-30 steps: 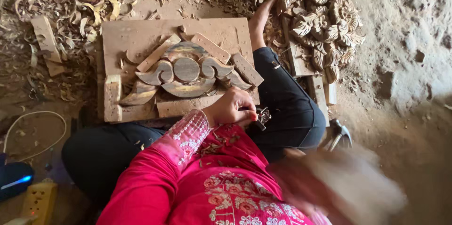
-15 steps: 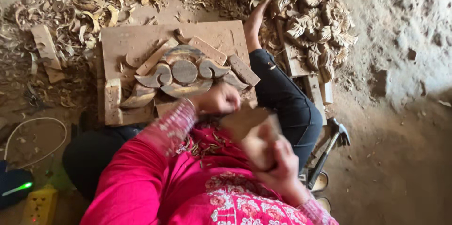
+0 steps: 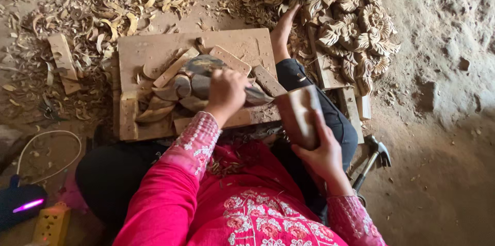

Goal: The person carves a decorative floral pattern into a rectangular wooden board using a chisel and a wooden mallet. They repeatedly strike the chisel to shape the wood, creating a raised relief design.

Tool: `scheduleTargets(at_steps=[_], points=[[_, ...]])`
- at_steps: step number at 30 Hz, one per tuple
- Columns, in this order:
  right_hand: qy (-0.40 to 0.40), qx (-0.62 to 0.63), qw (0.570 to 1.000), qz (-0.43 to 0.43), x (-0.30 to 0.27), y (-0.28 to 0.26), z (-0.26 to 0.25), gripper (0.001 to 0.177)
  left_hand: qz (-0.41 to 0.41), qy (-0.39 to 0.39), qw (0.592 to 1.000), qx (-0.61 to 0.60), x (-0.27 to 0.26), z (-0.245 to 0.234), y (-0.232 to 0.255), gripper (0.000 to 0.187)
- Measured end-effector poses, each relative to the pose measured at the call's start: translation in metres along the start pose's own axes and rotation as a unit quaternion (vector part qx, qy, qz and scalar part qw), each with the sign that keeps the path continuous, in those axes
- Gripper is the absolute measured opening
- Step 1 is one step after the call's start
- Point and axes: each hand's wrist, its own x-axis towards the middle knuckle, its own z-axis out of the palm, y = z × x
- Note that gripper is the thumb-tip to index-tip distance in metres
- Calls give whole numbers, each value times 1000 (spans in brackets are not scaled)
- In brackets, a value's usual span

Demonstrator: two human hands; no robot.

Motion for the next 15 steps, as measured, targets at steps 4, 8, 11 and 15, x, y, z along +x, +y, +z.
scheduleTargets(at_steps=[4,8,11,15], points=[[-53,-44,998,7,2,-11,9,111,-213,127,969,19,25,-22,-30,10],[-53,-60,997,1,5,-14,10,110,-138,195,970,-35,28,-39,-25,41],[-40,-54,998,-14,4,-12,12,111,-182,73,890,-413,9,-33,-3,14],[-44,-57,997,-3,2,-8,14,110,-91,93,917,-378,-8,-27,-1,5]])
